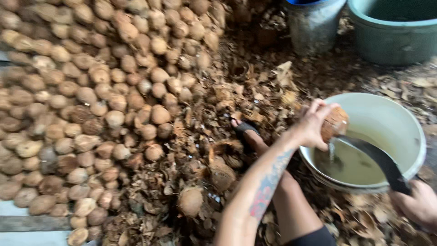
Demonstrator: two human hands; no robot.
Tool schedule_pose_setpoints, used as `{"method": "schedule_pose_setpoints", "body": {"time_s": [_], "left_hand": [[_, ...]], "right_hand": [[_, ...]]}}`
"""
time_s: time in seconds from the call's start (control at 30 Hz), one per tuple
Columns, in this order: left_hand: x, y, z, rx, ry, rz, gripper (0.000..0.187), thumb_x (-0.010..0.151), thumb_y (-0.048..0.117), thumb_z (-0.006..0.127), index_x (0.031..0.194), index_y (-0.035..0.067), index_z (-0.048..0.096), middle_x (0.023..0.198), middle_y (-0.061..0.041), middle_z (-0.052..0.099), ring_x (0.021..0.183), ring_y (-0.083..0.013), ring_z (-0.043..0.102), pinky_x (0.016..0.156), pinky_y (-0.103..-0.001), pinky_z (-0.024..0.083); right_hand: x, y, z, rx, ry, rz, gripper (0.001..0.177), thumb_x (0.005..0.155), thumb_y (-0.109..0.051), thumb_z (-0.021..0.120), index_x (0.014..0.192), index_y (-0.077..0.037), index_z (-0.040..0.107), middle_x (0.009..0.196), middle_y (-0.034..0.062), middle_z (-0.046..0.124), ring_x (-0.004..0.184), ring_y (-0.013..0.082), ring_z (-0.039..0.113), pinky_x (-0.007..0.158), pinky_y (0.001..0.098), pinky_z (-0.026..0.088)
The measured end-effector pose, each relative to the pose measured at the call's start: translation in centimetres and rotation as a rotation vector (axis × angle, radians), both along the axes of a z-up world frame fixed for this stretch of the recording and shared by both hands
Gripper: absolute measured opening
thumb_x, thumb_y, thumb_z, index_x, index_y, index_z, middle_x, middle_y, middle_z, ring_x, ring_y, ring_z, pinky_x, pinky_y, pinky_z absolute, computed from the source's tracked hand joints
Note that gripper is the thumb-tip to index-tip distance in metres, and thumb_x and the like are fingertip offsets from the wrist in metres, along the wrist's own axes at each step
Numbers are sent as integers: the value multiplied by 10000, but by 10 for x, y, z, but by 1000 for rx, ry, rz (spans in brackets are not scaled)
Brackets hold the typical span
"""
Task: The person sits on the ground and uses a machete to peel the husk off a coconut. They rotate the coconut in their hands to remove the fibrous outer layer, occasionally placing the peeled coconut into a bucket.
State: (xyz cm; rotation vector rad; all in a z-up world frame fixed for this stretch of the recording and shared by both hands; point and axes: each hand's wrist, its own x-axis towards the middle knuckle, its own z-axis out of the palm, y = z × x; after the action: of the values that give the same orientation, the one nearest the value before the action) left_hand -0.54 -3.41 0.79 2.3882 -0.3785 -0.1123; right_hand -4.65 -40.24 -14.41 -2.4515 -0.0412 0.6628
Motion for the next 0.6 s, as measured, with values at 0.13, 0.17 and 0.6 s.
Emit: {"method": "schedule_pose_setpoints", "body": {"time_s": [0.13, 0.17, 0.6], "left_hand": [[-3, 5, 7, 79, -6, 34, 1228, 432, 150, 955, 1537, 292, 437, 1571, -144, 325, 1356, -465, 423, 1125, -515, 446], [-2, 4, 10, 65, -3, 27, 1228, 432, 150, 955, 1537, 292, 437, 1571, -144, 325, 1356, -465, 423, 1125, -515, 446], [1, -4, 40, 184, 60, 40, 1329, 494, 129, 1076, 1607, 269, 363, 1555, -103, 281, 1303, -369, 366, 1033, -579, 572]], "right_hand": [[-23, 34, 27, 71, 60, -62, 394, 768, -162, 689, 422, 24, 715, 410, 150, 724, 445, 281, 667, 562, 412, 549], [-25, 37, 40, 57, 62, -68, 394, 768, -162, 689, 422, 24, 715, 410, 150, 724, 445, 281, 667, 562, 412, 549], [-27, 44, 69, 248, 67, -71, 372, 845, -140, 597, 518, 22, 673, 461, 182, 746, 378, 262, 596, 431, 406, 550]]}}
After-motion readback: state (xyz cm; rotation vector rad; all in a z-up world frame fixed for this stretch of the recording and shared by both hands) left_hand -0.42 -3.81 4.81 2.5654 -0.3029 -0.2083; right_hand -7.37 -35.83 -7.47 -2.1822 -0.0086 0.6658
